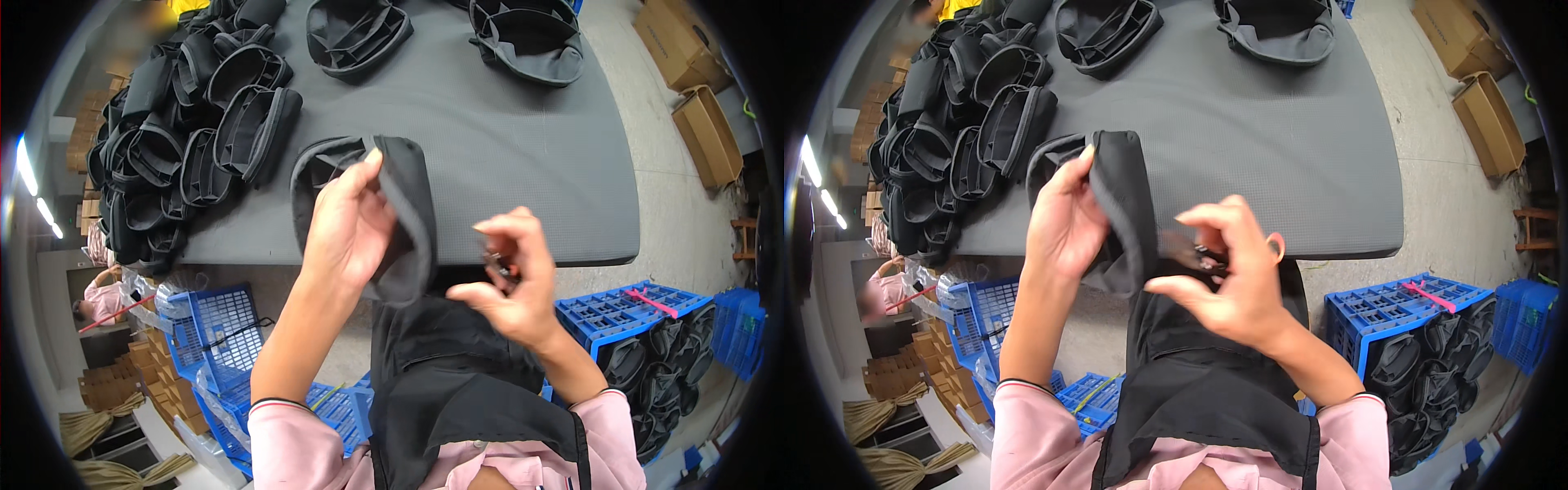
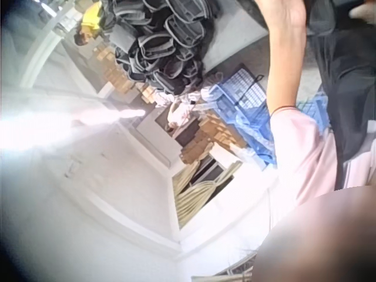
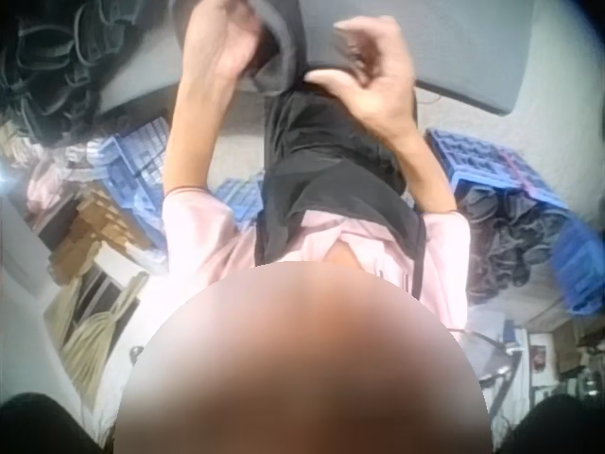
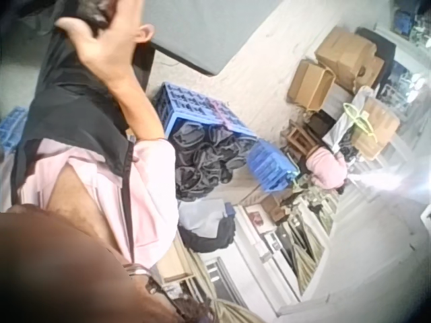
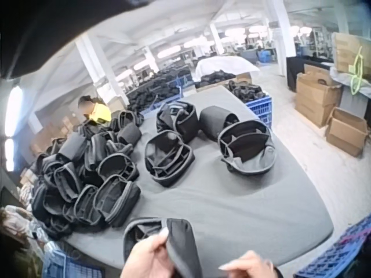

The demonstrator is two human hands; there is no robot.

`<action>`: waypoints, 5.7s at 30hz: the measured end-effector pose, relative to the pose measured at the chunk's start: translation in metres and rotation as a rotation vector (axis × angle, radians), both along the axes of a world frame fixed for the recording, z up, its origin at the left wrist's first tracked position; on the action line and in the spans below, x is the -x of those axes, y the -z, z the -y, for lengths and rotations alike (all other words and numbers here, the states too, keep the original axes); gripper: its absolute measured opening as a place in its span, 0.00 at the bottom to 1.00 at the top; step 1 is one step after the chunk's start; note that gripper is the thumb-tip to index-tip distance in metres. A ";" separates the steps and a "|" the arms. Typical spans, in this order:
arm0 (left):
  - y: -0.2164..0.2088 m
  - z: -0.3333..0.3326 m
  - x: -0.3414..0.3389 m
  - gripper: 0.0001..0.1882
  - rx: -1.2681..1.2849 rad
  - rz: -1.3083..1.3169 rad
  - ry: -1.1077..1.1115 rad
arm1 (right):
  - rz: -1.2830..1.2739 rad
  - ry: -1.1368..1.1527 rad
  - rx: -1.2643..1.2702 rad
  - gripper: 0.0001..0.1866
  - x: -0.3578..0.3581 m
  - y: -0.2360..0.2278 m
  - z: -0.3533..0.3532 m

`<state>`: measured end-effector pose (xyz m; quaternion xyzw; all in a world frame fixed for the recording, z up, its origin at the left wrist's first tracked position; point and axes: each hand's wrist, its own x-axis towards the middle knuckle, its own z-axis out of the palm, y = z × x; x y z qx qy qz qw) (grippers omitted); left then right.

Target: The recorder is using a small pair of snips or scissors to trim excess threads and clean up the seams of black fabric components, possibly for sports or protective equipment.

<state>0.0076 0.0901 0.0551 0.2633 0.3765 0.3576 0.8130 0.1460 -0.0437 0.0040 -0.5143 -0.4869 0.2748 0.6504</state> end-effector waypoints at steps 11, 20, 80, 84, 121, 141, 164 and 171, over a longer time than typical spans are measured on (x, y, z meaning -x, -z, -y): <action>-0.026 -0.015 -0.003 0.18 -0.713 -0.929 0.979 | 0.106 0.004 0.203 0.11 -0.015 -0.033 -0.096; 0.012 -0.047 -0.040 0.34 -0.595 -0.724 0.980 | -0.206 -0.225 0.387 0.10 -0.045 -0.006 -0.123; 0.050 -0.009 -0.062 0.20 -0.608 -0.675 0.473 | 0.525 0.356 0.039 0.15 -0.031 0.038 -0.005; 0.049 -0.009 -0.062 0.20 -0.622 -0.685 0.478 | 0.684 0.408 0.037 0.14 -0.030 0.034 -0.004; 0.043 -0.028 -0.071 0.11 -1.284 -1.055 0.958 | -0.376 0.162 0.414 0.06 -0.027 0.047 -0.021; 0.046 -0.024 -0.073 0.12 -1.282 -1.055 0.922 | 1.044 0.154 0.337 0.15 -0.052 -0.002 -0.008; 0.054 -0.019 -0.060 0.16 -1.167 -1.014 0.890 | -0.217 0.031 0.396 0.16 -0.053 0.032 -0.065; 0.031 -0.020 -0.065 0.19 -0.954 -1.009 0.963 | 0.060 0.187 0.396 0.13 -0.039 0.024 -0.075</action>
